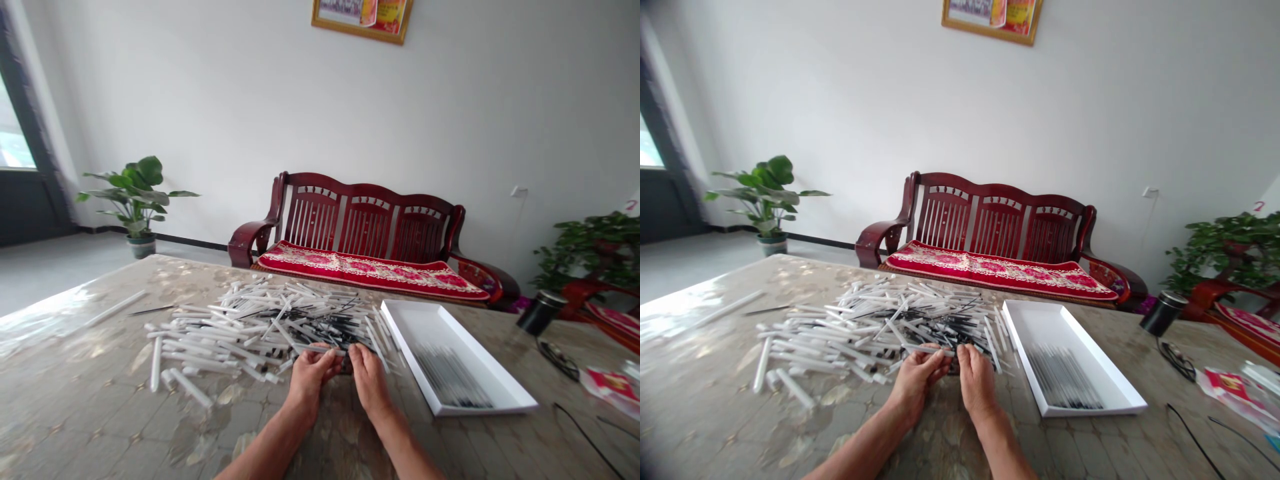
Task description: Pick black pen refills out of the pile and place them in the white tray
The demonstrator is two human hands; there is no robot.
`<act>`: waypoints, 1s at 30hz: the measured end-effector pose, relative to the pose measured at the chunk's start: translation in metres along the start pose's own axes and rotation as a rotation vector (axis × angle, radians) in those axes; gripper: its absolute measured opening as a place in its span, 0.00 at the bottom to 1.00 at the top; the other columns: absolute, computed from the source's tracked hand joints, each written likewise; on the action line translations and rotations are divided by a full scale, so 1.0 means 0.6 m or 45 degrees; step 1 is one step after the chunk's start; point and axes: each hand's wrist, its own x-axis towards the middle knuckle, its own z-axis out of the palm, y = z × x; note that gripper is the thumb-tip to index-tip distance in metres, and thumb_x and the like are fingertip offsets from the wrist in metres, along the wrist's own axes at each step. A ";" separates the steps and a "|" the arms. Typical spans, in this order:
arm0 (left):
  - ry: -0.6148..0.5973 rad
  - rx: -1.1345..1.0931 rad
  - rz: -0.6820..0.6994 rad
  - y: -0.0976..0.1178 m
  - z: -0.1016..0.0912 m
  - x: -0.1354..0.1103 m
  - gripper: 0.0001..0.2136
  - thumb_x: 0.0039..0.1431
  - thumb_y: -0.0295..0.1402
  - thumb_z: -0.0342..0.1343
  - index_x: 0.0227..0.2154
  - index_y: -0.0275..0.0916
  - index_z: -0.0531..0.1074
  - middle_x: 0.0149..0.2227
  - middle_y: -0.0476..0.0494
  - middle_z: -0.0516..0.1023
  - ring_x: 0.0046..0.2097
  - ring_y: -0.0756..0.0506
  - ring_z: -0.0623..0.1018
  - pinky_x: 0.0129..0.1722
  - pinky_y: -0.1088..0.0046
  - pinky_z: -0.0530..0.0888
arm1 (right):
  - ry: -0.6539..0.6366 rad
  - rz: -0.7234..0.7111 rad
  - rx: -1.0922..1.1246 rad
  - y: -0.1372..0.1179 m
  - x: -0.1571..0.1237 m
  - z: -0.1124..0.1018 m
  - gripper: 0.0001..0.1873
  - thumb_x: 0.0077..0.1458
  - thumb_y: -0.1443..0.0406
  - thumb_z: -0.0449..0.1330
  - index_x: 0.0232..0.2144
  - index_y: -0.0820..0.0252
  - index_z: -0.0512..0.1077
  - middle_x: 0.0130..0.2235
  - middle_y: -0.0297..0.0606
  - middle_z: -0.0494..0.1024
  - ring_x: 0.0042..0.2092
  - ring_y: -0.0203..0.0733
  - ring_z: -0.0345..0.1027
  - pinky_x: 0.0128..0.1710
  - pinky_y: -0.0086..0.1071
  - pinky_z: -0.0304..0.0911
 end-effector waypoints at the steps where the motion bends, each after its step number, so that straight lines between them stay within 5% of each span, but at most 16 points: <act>1: 0.009 -0.002 -0.005 0.001 0.000 0.000 0.17 0.34 0.29 0.75 0.27 0.35 0.74 0.27 0.44 0.83 0.29 0.46 0.81 0.31 0.73 0.78 | -0.014 -0.006 0.029 -0.001 0.000 -0.001 0.22 0.64 0.50 0.48 0.25 0.53 0.70 0.24 0.33 0.74 0.26 0.41 0.66 0.27 0.31 0.56; 5: 0.025 -0.001 -0.014 0.002 0.001 0.001 0.16 0.35 0.28 0.75 0.26 0.36 0.74 0.27 0.44 0.83 0.29 0.46 0.81 0.31 0.74 0.78 | -0.038 -0.060 0.063 -0.004 -0.001 0.000 0.16 0.61 0.52 0.53 0.29 0.54 0.71 0.28 0.33 0.77 0.31 0.42 0.69 0.30 0.30 0.59; 11: 0.015 0.026 0.003 -0.001 0.000 0.002 0.17 0.34 0.30 0.76 0.27 0.35 0.74 0.25 0.44 0.82 0.27 0.47 0.80 0.29 0.74 0.78 | -0.039 0.057 0.036 0.003 -0.001 0.003 0.24 0.64 0.49 0.48 0.23 0.55 0.69 0.22 0.34 0.73 0.25 0.41 0.65 0.26 0.31 0.54; 16: 0.057 0.032 0.025 0.001 -0.002 0.005 0.18 0.33 0.30 0.76 0.28 0.35 0.74 0.26 0.44 0.82 0.28 0.47 0.81 0.30 0.75 0.78 | -0.063 -0.014 0.112 -0.004 -0.002 0.001 0.15 0.60 0.53 0.53 0.28 0.54 0.71 0.27 0.33 0.76 0.29 0.41 0.68 0.29 0.30 0.58; 20: -0.010 0.074 0.022 -0.001 -0.003 0.005 0.19 0.32 0.33 0.76 0.26 0.35 0.74 0.24 0.45 0.81 0.27 0.47 0.80 0.30 0.74 0.77 | -0.043 0.062 0.030 -0.003 -0.003 0.002 0.21 0.61 0.52 0.51 0.22 0.54 0.68 0.21 0.32 0.72 0.25 0.40 0.64 0.26 0.31 0.54; 30: -0.027 0.121 0.028 -0.002 -0.003 0.005 0.21 0.30 0.37 0.76 0.27 0.36 0.73 0.24 0.46 0.81 0.27 0.47 0.79 0.31 0.72 0.77 | -0.090 0.080 -0.023 0.000 -0.002 0.007 0.23 0.62 0.49 0.46 0.23 0.54 0.67 0.24 0.33 0.73 0.27 0.41 0.65 0.28 0.31 0.55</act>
